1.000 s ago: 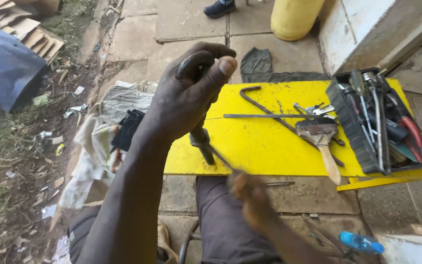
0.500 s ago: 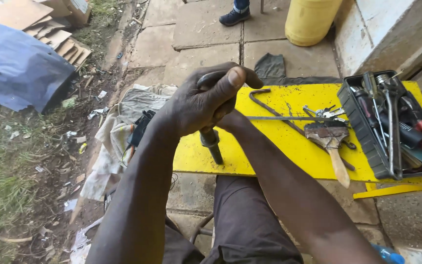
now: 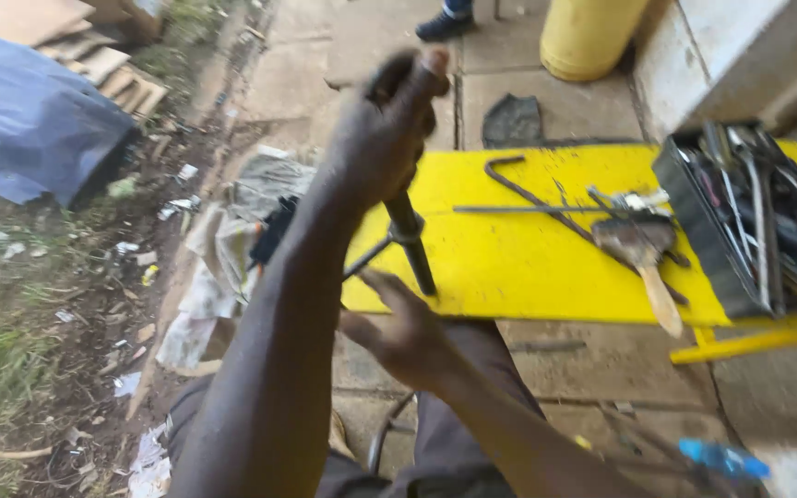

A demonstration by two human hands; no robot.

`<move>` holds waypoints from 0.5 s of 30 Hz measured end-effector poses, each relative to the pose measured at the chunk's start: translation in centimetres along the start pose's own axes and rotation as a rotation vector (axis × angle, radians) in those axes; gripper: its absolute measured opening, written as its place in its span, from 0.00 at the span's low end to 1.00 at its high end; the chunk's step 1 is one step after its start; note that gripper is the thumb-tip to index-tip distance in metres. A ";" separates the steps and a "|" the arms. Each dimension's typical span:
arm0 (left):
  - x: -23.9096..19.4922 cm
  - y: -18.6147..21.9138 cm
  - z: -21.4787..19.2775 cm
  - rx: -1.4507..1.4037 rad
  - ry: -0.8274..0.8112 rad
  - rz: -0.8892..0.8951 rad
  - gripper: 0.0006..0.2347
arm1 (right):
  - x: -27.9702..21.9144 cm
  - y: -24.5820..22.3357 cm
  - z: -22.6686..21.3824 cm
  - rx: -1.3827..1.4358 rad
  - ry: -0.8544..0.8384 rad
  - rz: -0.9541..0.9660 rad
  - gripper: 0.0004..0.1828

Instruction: Measuring a metal rod with a tape measure and filing it on a workbench.

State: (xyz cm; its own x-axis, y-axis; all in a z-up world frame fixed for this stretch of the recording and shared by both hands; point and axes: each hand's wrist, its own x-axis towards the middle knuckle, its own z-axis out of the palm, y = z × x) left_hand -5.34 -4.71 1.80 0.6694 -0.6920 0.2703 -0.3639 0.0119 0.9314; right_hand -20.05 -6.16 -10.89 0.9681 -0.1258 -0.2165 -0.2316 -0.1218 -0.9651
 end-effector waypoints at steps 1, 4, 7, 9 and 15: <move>-0.1 0.1 0.4 0.007 0.057 0.016 0.21 | 0.5 -0.7 1.3 0.007 -0.052 0.012 0.31; 0.0 -0.1 0.7 0.037 0.169 0.064 0.16 | 2.0 1.0 4.5 0.189 -0.104 -0.016 0.17; -0.1 0.2 -0.1 0.103 0.239 0.047 0.11 | 0.3 2.9 3.6 0.310 -0.131 -0.103 0.18; -0.4 -0.2 -1.2 0.146 0.262 0.000 0.10 | -1.6 2.0 0.7 0.250 -0.157 -0.151 0.25; -1.9 0.8 -2.8 -0.165 -0.001 -0.061 0.11 | 5.6 4.6 -11.6 -0.118 0.476 -0.229 0.32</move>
State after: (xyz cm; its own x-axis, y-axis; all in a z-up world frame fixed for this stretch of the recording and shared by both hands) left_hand -5.10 -1.36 2.77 0.6865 -0.6956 0.2117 -0.2110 0.0880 0.9735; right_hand -16.75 -18.83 -14.87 0.8515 -0.5117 0.1148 -0.0549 -0.3047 -0.9509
